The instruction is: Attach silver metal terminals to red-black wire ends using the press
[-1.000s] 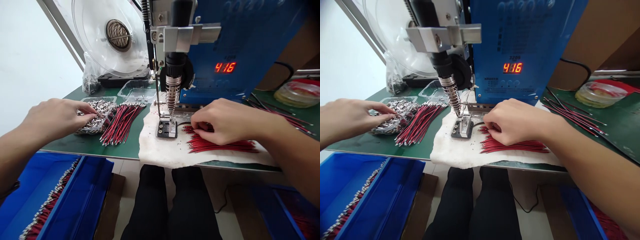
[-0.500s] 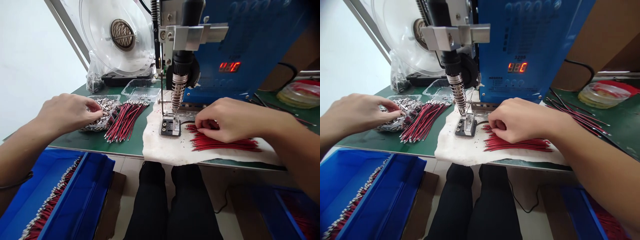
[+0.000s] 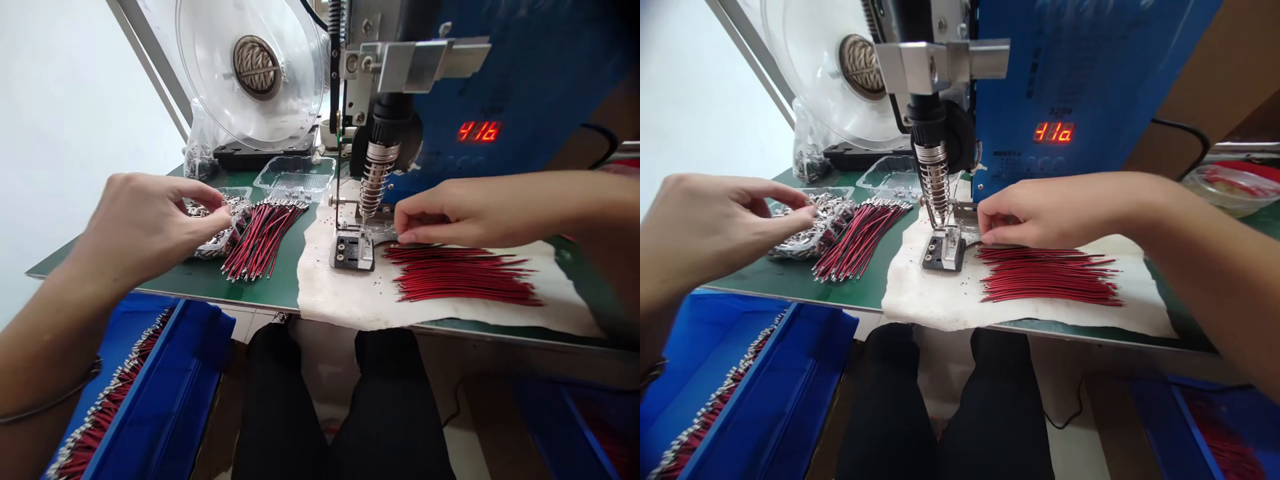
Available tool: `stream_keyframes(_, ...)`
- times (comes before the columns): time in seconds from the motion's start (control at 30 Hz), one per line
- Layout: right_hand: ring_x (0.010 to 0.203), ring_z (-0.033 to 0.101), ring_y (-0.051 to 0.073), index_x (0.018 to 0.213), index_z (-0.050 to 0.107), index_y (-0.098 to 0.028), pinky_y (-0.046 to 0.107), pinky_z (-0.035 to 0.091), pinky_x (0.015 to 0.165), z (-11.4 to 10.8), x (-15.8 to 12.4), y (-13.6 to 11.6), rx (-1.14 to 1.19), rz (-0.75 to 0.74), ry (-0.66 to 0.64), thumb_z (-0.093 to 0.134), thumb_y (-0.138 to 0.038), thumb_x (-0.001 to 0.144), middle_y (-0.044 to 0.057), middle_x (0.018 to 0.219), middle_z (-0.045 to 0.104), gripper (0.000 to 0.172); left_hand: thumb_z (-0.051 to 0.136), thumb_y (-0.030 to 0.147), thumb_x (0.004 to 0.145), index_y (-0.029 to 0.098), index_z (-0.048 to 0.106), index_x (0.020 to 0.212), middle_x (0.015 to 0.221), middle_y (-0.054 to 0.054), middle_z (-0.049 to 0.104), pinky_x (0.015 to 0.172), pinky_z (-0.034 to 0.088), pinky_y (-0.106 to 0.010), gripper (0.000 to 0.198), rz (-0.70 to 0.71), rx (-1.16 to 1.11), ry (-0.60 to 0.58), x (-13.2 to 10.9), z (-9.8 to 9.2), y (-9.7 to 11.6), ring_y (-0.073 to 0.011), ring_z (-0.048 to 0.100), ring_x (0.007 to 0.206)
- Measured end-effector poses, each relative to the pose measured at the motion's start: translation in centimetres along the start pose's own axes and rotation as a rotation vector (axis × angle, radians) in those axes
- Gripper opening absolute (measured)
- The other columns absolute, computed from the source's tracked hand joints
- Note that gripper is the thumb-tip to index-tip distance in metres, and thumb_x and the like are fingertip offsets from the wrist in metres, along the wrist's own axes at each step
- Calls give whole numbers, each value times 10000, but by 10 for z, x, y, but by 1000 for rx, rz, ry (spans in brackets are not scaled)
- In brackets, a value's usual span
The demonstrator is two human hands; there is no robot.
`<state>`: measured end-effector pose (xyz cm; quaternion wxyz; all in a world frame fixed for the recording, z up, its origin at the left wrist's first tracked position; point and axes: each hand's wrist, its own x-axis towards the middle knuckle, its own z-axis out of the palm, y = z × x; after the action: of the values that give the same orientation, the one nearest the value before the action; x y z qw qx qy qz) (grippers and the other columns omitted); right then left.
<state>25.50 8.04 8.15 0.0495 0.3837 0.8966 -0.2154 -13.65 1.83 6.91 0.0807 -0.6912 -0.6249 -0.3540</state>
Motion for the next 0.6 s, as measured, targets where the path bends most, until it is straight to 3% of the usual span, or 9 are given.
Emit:
stream_keyframes(0.07, 652, 597, 197, 980, 776, -244, 361, 439, 612, -1, 1, 1, 59, -10, -76, 591, -695, 1067, 54, 808, 737, 495, 786, 429, 833, 202, 894, 805, 473, 79, 479, 703, 356, -279, 253, -6, -13, -23, -7, 5, 15, -74, 331, 518)
stream_keyframes(0.2, 678, 626, 199, 961, 811, -243, 345, 446, 595, 10, -1, 9, 201, -38, -24, 629, -773, 1033, 55, 816, 757, 565, 775, 324, 810, 228, 887, 797, 549, 43, 603, 671, 453, -299, 148, -19, -252, -54, -19, 18, 50, -119, 480, 551)
stream_keyframes(0.3, 698, 667, 200, 980, 807, -248, 334, 486, 620, 19, 0, 10, 261, -92, 70, 660, -769, 1006, 45, 830, 785, 542, 771, 299, 817, 226, 892, 796, 560, 29, 633, 563, 433, -277, 142, -196, -486, -66, -24, 31, 70, -123, 506, 530)
stream_keyframes(0.43, 646, 637, 173, 925, 730, -237, 325, 470, 594, 29, 5, 0, 309, -79, 267, 705, -640, 1012, 29, 751, 770, 413, 777, 262, 816, 202, 884, 789, 580, 27, 649, 487, 332, -251, 127, -278, -766, -115, -32, 55, 83, -88, 441, 503)
stream_keyframes(0.6, 635, 647, 168, 890, 715, -236, 323, 470, 578, 44, 9, -13, 322, -139, 533, 746, -540, 985, 28, 750, 771, 320, 767, 238, 858, 189, 869, 873, 821, -30, 808, 589, 469, -256, 115, -375, -995, -176, -43, 83, 89, -97, 569, 600)
